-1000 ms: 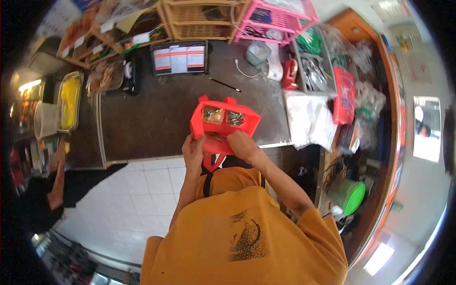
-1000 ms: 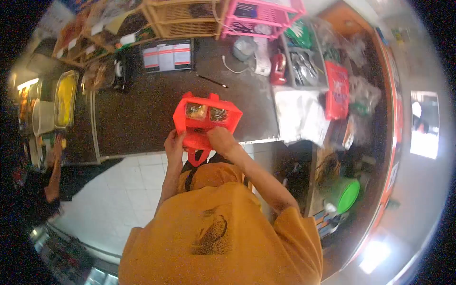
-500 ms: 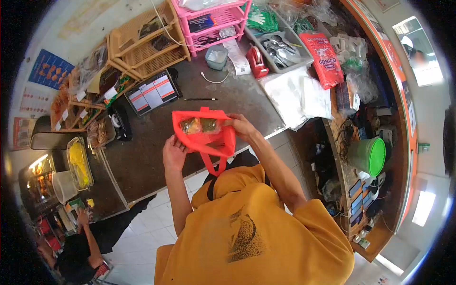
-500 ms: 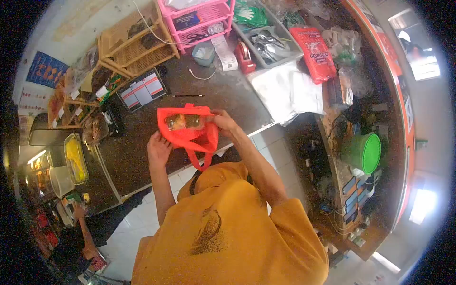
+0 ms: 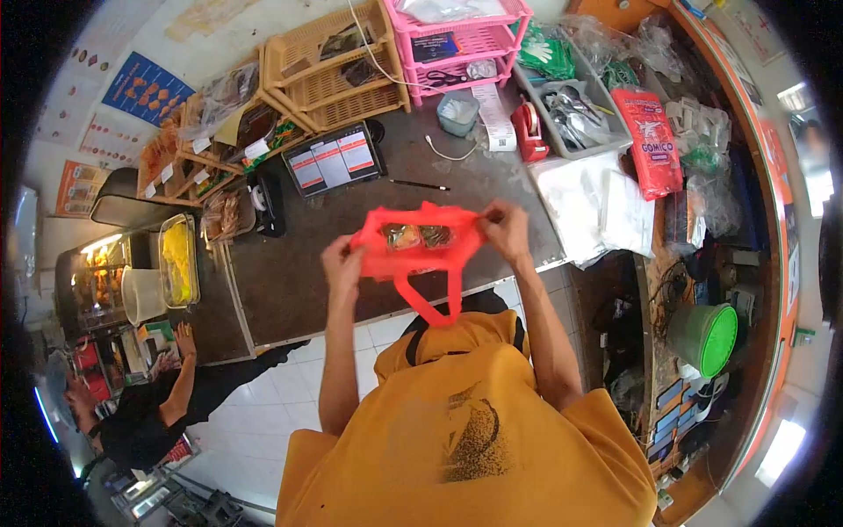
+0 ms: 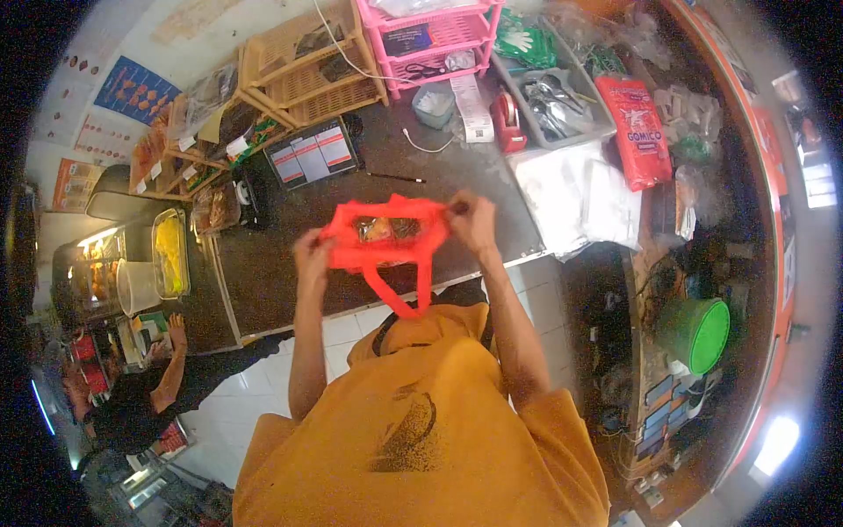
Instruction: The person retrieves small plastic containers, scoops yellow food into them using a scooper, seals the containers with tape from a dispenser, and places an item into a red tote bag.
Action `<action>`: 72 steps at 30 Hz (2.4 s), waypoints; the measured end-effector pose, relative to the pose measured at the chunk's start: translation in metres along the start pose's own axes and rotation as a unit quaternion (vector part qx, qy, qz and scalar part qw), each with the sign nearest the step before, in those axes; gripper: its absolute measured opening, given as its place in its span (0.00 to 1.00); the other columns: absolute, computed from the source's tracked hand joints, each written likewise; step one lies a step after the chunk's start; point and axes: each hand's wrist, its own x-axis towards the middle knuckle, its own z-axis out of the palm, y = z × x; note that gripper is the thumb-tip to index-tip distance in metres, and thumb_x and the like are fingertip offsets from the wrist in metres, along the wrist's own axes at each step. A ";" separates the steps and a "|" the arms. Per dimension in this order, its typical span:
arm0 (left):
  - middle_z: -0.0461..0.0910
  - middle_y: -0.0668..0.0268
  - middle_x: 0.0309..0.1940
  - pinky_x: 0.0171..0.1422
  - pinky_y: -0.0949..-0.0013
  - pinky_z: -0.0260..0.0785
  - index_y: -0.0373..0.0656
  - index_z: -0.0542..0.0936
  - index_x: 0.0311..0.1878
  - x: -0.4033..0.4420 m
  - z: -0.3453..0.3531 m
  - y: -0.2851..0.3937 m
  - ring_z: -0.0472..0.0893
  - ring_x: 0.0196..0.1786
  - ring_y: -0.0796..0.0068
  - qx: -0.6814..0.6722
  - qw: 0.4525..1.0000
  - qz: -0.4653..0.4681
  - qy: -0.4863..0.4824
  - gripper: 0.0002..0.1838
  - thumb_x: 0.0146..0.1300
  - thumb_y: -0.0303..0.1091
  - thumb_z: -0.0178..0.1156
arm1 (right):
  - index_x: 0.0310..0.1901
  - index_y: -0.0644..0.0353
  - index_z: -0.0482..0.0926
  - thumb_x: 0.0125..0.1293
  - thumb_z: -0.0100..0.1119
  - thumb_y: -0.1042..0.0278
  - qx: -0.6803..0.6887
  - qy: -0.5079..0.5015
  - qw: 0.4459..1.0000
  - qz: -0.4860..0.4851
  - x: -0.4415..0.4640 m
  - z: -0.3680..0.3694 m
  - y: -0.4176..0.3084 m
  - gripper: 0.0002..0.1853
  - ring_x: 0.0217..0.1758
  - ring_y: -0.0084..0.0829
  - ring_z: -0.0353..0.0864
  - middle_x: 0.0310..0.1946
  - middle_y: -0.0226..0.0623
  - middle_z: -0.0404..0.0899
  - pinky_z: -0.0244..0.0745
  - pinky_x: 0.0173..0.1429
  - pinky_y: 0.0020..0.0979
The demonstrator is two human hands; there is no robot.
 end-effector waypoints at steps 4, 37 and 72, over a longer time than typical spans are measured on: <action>0.78 0.64 0.28 0.36 0.74 0.71 0.38 0.85 0.34 -0.021 -0.028 0.064 0.78 0.31 0.73 0.330 0.903 0.263 0.086 0.13 0.46 0.13 0.61 | 0.38 0.65 0.79 0.53 0.63 0.79 -0.235 0.120 0.951 -0.160 0.002 -0.015 -0.031 0.09 0.28 0.25 0.79 0.27 0.34 0.81 0.74 0.31 0.32; 0.85 0.63 0.37 0.43 0.71 0.73 0.38 0.80 0.46 -0.005 0.055 -0.047 0.84 0.39 0.76 -0.006 0.978 0.208 0.020 0.17 0.53 0.29 0.72 | 0.43 0.61 0.82 0.49 0.74 0.61 -0.106 -0.188 0.940 -0.266 0.014 0.056 -0.020 0.21 0.47 0.51 0.82 0.42 0.45 0.84 0.75 0.56 0.44; 0.81 0.63 0.56 0.61 0.61 0.73 0.39 0.81 0.53 -0.082 0.029 0.059 0.79 0.58 0.68 0.046 0.960 0.180 -0.209 0.18 0.60 0.28 0.68 | 0.70 0.64 0.65 0.70 0.55 0.39 0.322 -0.426 0.821 0.203 0.022 -0.048 -0.001 0.39 0.62 0.41 0.79 0.61 0.49 0.78 0.75 0.65 0.46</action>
